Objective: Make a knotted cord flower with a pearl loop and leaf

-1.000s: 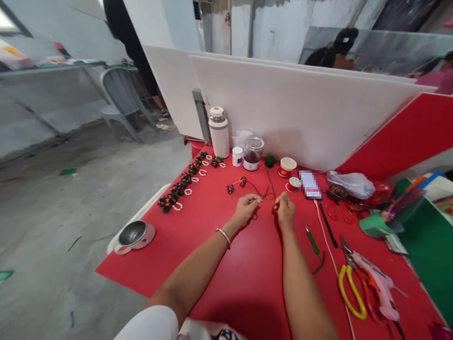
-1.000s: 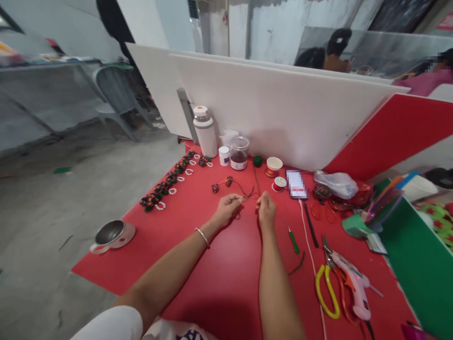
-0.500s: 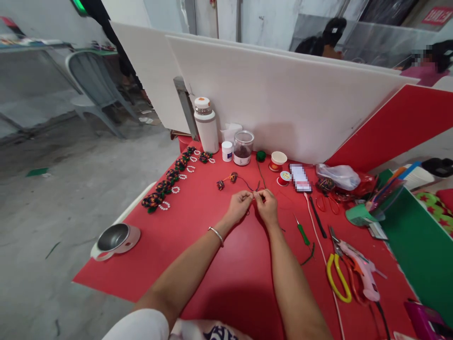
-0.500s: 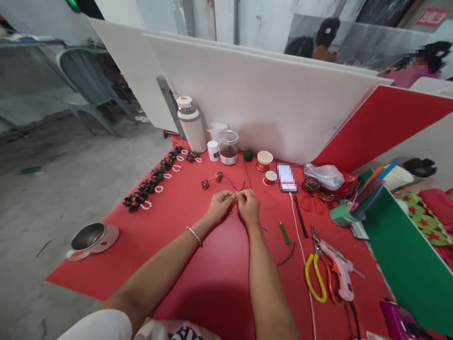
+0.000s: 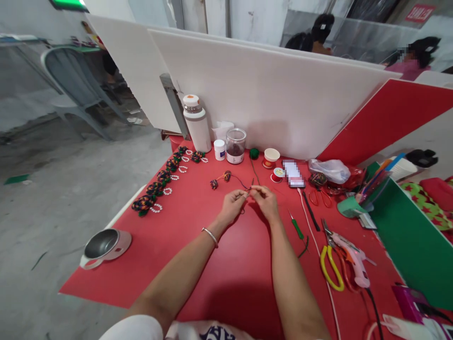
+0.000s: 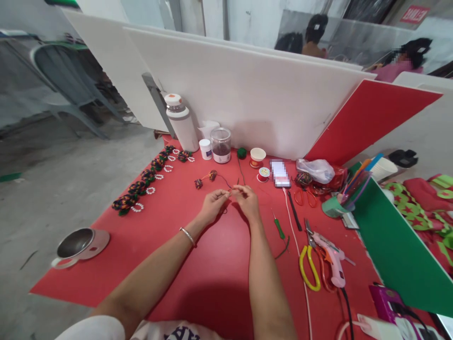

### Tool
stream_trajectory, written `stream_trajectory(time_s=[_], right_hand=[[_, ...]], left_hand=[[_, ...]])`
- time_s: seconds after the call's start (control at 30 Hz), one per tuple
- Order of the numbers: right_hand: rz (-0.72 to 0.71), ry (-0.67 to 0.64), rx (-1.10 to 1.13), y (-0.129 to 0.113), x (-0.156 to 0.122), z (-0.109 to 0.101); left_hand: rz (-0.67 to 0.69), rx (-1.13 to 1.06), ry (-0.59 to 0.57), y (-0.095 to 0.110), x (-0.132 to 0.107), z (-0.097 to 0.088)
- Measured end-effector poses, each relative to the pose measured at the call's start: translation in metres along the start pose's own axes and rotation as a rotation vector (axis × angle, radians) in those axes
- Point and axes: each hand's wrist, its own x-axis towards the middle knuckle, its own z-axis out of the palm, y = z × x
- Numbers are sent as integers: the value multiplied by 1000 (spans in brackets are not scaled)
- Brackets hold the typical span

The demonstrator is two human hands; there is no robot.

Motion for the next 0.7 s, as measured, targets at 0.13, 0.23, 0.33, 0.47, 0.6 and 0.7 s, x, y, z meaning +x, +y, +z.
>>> stream_trajectory(time_s=[0.13,0.23,0.33,0.47,0.6,0.7], right_hand=[[-132,-57,-73,-8,-3,11],[-207,58,-249,-5,-5,14],[-284,141,-454,0,-8,14],[-307,145,-544,2,-9,13],[-234,130,-395,2,-6,12],[-25,188,-80,4,-2,8]], left_hand=[[12,38,-15,-3,0,0],[27,71,-16,-4,0,1],[67,106,-8,-3,0,3],[100,134,-3,-1,1,4],[77,120,-9,-3,-1,5],[31,76,-14,-4,-2,5]])
